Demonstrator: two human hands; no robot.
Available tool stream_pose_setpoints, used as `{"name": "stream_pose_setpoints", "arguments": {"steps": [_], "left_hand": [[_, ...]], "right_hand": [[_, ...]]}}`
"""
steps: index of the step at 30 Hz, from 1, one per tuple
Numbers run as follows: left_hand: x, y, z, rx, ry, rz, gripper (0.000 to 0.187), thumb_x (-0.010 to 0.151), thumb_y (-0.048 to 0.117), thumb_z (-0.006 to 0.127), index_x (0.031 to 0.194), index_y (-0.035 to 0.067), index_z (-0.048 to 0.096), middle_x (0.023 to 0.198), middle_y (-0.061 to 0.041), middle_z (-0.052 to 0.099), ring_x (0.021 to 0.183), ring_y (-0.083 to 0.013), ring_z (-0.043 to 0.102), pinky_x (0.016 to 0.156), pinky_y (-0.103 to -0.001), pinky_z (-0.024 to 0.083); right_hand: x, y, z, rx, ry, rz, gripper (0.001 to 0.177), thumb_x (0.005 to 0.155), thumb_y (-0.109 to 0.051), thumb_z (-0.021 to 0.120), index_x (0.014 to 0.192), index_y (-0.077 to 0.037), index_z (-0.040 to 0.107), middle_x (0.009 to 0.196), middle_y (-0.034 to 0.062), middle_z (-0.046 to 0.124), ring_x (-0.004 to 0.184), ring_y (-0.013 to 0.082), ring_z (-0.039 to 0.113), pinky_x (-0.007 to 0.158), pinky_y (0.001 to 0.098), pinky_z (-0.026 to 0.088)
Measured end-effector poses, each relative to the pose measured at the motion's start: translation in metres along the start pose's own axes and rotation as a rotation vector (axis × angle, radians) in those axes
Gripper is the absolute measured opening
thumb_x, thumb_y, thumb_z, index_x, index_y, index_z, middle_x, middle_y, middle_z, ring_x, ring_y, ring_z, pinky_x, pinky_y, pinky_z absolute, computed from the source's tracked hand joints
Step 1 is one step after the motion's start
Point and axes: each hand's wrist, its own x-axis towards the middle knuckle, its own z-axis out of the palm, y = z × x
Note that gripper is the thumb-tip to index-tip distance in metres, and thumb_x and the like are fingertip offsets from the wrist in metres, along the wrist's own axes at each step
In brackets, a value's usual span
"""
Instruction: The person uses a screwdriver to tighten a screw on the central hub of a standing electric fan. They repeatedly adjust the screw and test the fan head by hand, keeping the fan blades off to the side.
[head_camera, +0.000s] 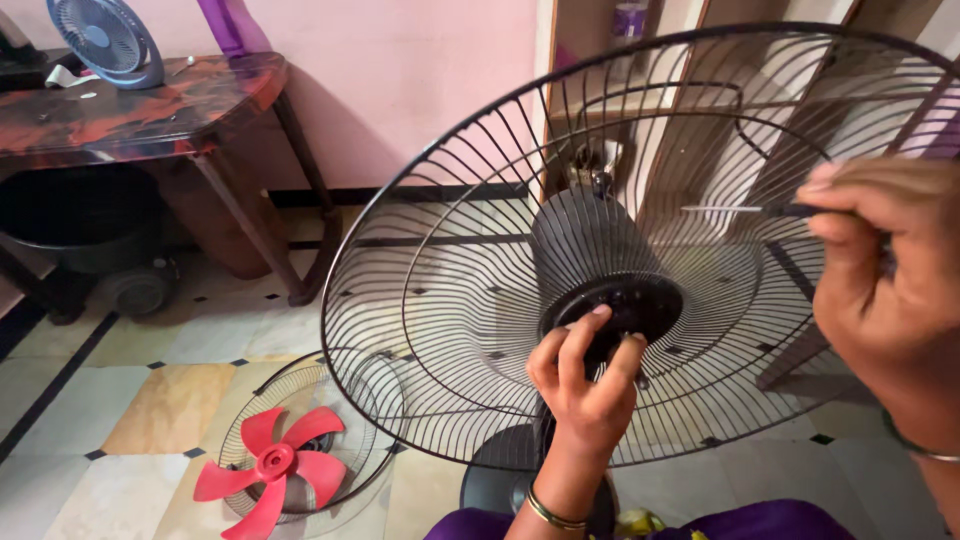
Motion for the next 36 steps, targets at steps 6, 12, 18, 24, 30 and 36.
{"name": "stream_pose_setpoints", "arguments": {"steps": [6, 12, 18, 24, 30, 36], "left_hand": [[-0.002, -0.008, 0.004, 0.013, -0.018, 0.015, 0.026, 0.082, 0.007, 0.077, 0.103, 0.022, 0.074, 0.128, -0.003, 0.067, 0.109, -0.0254, 0.058, 0.096, -0.036, 0.047], [0.007, -0.009, 0.005, -0.017, 0.003, 0.004, 0.024, 0.083, 0.007, 0.075, 0.104, 0.021, 0.075, 0.127, -0.002, 0.068, 0.108, -0.0246, 0.058, 0.096, -0.035, 0.047], [0.020, -0.009, -0.002, 0.008, -0.105, -0.073, 0.023, 0.086, 0.008, 0.077, 0.106, 0.019, 0.076, 0.131, -0.002, 0.068, 0.112, -0.0246, 0.059, 0.100, -0.036, 0.048], [0.027, -0.008, -0.004, 0.037, -0.143, -0.050, 0.026, 0.087, 0.009, 0.081, 0.109, 0.020, 0.073, 0.132, 0.000, 0.067, 0.113, -0.0237, 0.059, 0.101, -0.036, 0.048], [0.024, -0.009, -0.003, 0.061, -0.158, -0.035, 0.038, 0.083, 0.017, 0.086, 0.117, 0.019, 0.070, 0.133, -0.001, 0.066, 0.110, -0.0238, 0.059, 0.097, -0.037, 0.047], [0.014, -0.004, 0.005, 0.155, -0.082, -0.067, 0.041, 0.084, 0.005, 0.080, 0.122, 0.018, 0.069, 0.135, -0.001, 0.066, 0.102, -0.0184, 0.062, 0.092, -0.034, 0.047]], "right_hand": [[0.004, 0.017, 0.016, -0.246, 0.033, -0.271, 0.030, 0.112, -0.025, 0.054, 0.101, 0.001, 0.065, 0.126, 0.0216, 0.074, 0.128, 0.0390, 0.065, 0.117, 0.0490, 0.047], [0.011, 0.026, 0.054, -0.051, 0.012, -0.151, 0.043, 0.111, -0.031, 0.041, 0.088, -0.002, 0.062, 0.136, 0.0218, 0.072, 0.141, 0.0346, 0.057, 0.126, 0.0499, 0.021], [0.018, 0.042, 0.083, -0.025, -0.017, -0.108, 0.038, 0.113, -0.025, 0.044, 0.088, -0.002, 0.061, 0.141, 0.0210, 0.068, 0.144, 0.0350, 0.055, 0.126, 0.0506, 0.021], [0.012, 0.046, 0.097, 0.037, 0.061, -0.141, 0.032, 0.117, -0.019, 0.042, 0.093, -0.004, 0.056, 0.147, 0.0168, 0.067, 0.151, 0.0313, 0.048, 0.132, 0.0492, 0.021], [0.010, 0.046, 0.101, 0.070, 0.051, -0.143, 0.026, 0.115, -0.017, 0.045, 0.096, -0.003, 0.056, 0.144, 0.0157, 0.066, 0.151, 0.0276, 0.048, 0.131, 0.0497, 0.019], [0.008, 0.040, 0.105, 0.255, -0.052, -0.151, 0.021, 0.115, -0.015, 0.048, 0.100, -0.004, 0.056, 0.146, 0.0167, 0.063, 0.151, 0.0279, 0.047, 0.132, 0.0461, 0.025]]}}
